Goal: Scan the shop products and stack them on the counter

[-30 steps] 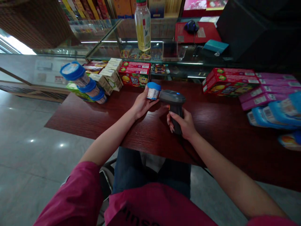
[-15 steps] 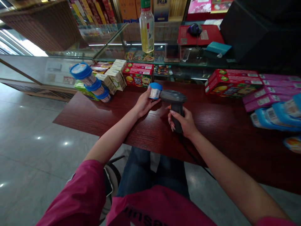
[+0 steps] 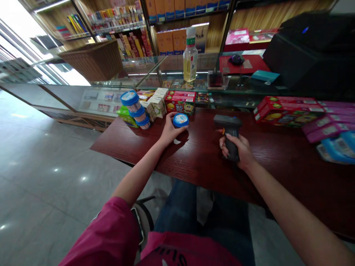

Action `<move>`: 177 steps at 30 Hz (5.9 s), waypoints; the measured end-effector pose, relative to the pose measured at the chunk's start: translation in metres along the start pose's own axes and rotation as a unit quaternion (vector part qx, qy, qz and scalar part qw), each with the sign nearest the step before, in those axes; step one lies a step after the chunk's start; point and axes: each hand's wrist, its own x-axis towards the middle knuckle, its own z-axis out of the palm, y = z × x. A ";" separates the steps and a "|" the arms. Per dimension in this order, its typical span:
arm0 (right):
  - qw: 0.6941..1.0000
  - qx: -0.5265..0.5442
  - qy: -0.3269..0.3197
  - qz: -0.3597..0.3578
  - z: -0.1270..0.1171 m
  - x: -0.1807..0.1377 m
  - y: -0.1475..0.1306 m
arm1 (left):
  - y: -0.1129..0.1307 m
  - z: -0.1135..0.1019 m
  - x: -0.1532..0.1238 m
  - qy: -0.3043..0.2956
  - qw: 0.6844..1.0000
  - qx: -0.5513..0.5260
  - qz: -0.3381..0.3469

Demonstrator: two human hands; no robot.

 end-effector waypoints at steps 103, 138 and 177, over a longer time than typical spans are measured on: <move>0.991 0.084 -0.099 0.040 -0.005 -0.006 0.003 | 0.029 0.068 0.016 -0.105 0.849 -0.409 -0.317; 0.999 -0.007 -0.046 -0.007 0.009 -0.022 0.004 | 0.015 0.074 0.008 -0.101 0.873 -0.346 -0.328; 0.999 0.014 0.013 0.033 0.001 -0.012 0.003 | 0.010 -0.085 0.033 0.122 0.892 0.370 0.229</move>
